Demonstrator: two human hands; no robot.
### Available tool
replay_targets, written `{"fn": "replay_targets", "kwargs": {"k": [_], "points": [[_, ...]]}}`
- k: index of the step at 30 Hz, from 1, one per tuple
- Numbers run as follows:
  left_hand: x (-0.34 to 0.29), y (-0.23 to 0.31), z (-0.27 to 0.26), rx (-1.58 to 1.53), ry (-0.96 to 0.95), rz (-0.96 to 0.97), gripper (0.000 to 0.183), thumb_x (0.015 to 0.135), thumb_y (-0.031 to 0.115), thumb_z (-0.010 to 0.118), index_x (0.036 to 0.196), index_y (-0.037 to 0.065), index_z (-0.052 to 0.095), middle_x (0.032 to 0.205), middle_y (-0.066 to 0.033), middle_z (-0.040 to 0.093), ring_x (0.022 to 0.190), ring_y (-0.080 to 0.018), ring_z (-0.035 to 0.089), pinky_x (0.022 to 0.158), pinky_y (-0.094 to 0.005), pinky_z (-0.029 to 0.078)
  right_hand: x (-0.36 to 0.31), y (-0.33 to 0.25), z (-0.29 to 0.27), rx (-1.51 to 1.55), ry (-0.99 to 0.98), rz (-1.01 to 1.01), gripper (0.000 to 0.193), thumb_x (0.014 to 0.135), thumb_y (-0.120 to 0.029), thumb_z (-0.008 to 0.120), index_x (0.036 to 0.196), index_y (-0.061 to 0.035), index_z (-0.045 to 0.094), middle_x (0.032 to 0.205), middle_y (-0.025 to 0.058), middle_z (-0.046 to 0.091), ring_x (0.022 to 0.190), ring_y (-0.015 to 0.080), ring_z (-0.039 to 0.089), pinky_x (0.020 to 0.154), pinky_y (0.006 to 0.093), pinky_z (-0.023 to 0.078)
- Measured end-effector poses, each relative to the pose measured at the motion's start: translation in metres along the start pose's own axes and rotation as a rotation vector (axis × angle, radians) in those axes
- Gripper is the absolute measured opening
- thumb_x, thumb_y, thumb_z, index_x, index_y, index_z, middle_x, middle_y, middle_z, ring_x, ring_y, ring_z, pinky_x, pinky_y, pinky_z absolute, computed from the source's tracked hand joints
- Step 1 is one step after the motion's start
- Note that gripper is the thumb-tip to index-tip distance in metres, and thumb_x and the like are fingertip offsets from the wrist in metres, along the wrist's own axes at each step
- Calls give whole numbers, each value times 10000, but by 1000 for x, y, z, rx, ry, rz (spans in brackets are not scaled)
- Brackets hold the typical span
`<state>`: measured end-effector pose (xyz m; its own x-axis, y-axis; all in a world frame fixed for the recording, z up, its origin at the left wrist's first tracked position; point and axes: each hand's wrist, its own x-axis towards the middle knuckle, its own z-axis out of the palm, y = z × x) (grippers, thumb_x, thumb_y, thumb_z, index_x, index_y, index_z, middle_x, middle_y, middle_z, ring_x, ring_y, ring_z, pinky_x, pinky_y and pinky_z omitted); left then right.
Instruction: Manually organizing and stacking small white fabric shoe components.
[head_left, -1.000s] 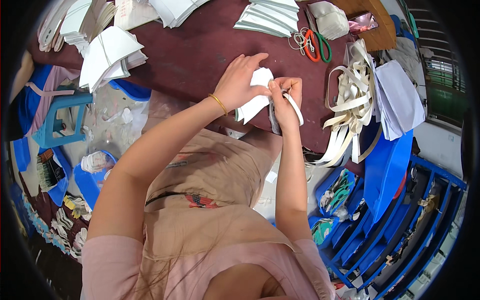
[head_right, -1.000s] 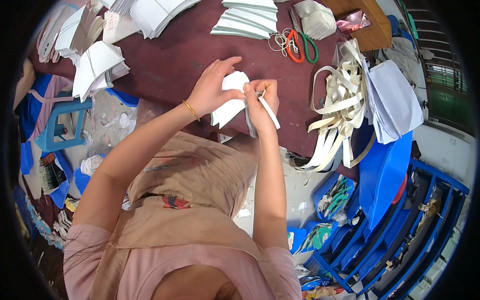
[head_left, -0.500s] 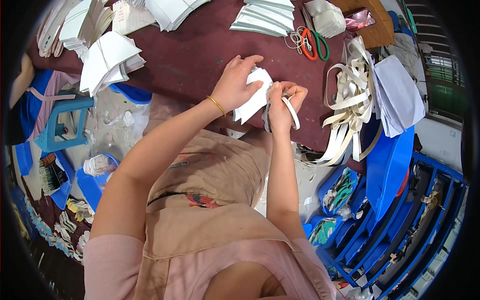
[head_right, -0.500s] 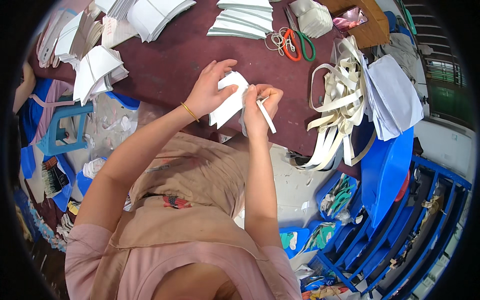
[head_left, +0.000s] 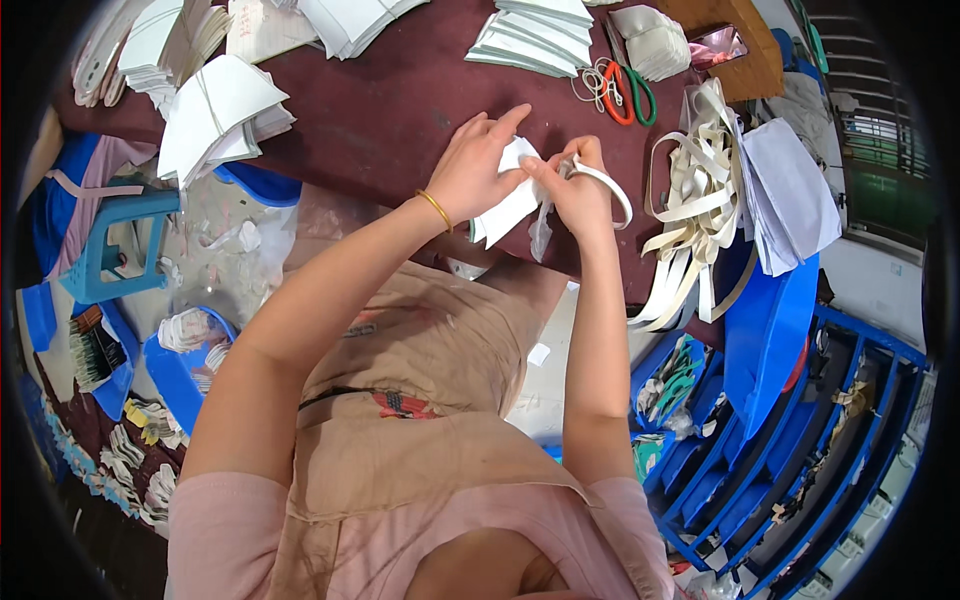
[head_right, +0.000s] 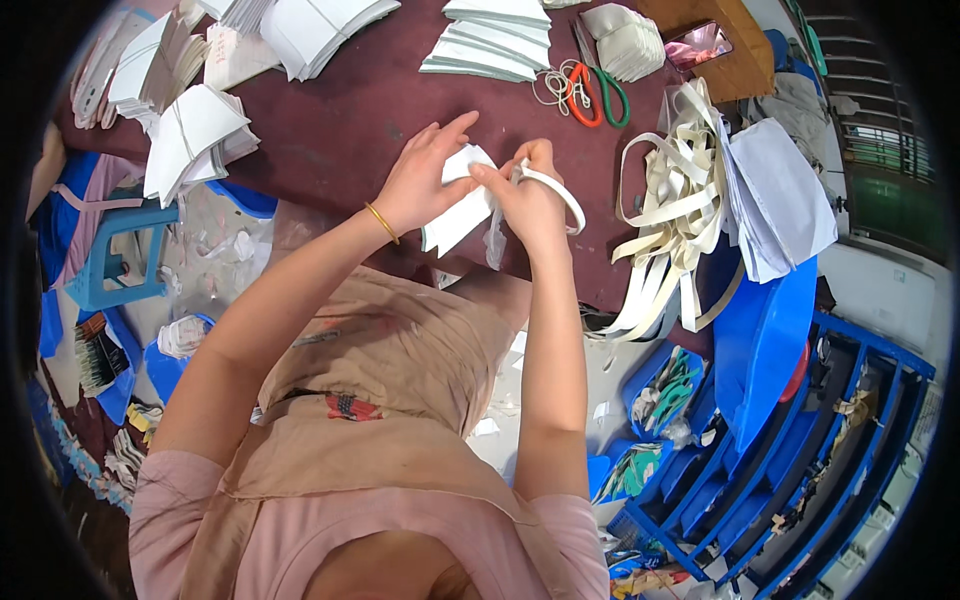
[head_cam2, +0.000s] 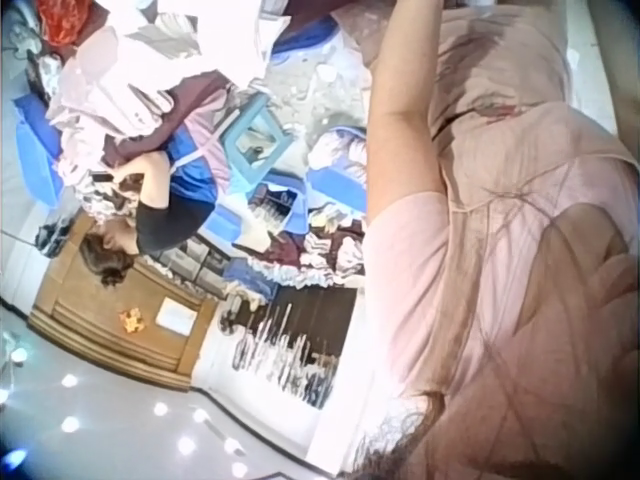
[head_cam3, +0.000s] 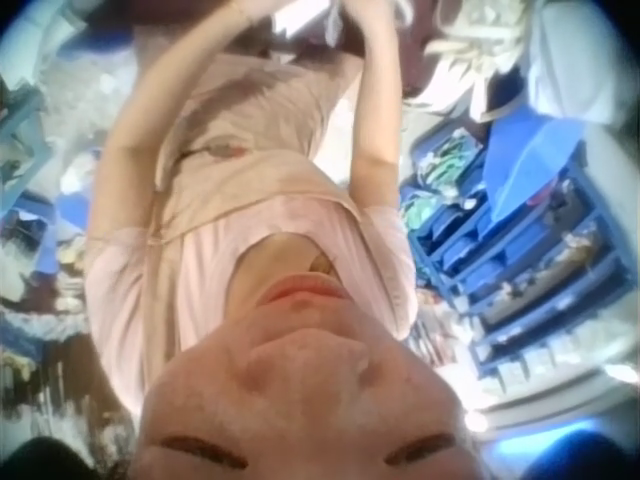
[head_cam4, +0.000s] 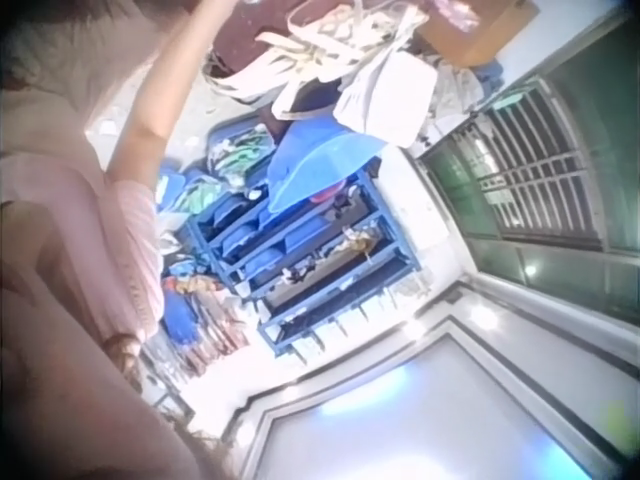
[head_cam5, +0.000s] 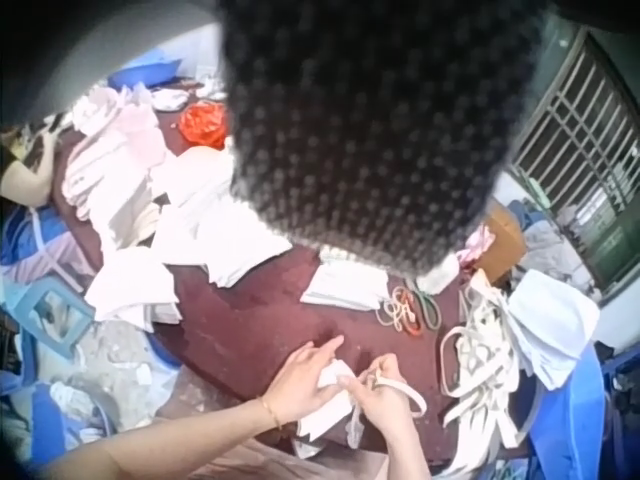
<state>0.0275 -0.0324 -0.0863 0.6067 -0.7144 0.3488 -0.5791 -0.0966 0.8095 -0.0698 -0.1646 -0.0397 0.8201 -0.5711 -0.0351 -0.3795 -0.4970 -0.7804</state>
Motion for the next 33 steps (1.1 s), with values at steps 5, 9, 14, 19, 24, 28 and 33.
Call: {"fn": "replay_targets", "kwargs": {"k": [5, 9, 14, 19, 24, 28, 33], "points": [[0, 0, -1, -79, -36, -14, 682, 764, 154, 657, 1361, 69, 338, 1029, -186, 603, 1065, -383, 499, 1050, -467, 305, 16, -2, -9, 17, -176, 94, 389, 746, -153, 780, 840, -86, 409, 692, 9, 532, 601, 71, 490, 512, 227, 403], [-1, -4, -1, -84, -40, -25, 671, 766, 144, 643, 1360, 69, 341, 1025, -186, 606, 1081, -386, 491, 1049, -470, 299, 17, 7, -15, 304, -310, 125, 345, 766, -90, 749, 841, -93, 412, 704, 13, 548, 604, 73, 511, 516, 224, 412], [-1, -4, 1, -97, -42, -20, 632, 762, 142, 637, 1328, 65, 366, 1001, -185, 612, 1078, -366, 499, 1066, -471, 265, 1, 21, -6, 535, -174, -3, 307, 786, -13, 692, 822, -79, 394, 731, 30, 560, 600, 70, 514, 524, 222, 423], [1, -3, -2, -140, -58, -15, 580, 758, 135, 635, 1281, 64, 396, 987, -177, 618, 1073, -346, 506, 1075, -465, 245, -18, 32, 8, 573, 37, -47, 297, 806, -13, 679, 806, -69, 388, 748, 39, 562, 612, 64, 509, 540, 215, 433], [1, -3, -1, -206, -24, -35, 581, 732, 134, 648, 1259, 59, 416, 947, -161, 616, 997, -324, 527, 1024, -448, 292, -26, 36, 21, 588, 292, -87, 292, 809, -21, 678, 799, -66, 390, 727, 33, 556, 617, 61, 485, 550, 216, 427], [3, -3, 4, -234, 2, -46, 562, 724, 130, 645, 1242, 56, 440, 937, -159, 615, 975, -322, 530, 987, -433, 324, -25, 39, 25, 511, 344, -67, 262, 815, -51, 673, 803, -55, 411, 704, 36, 569, 602, 70, 481, 551, 236, 429], [7, 5, 4, -65, 26, -40, 344, 698, 211, 719, 990, 50, 636, 915, -132, 628, 949, -308, 535, 939, -414, 370, -27, 26, 20, 268, 288, -75, 228, 836, -128, 652, 848, -30, 446, 670, 70, 559, 580, 114, 501, 545, 284, 434]]}}
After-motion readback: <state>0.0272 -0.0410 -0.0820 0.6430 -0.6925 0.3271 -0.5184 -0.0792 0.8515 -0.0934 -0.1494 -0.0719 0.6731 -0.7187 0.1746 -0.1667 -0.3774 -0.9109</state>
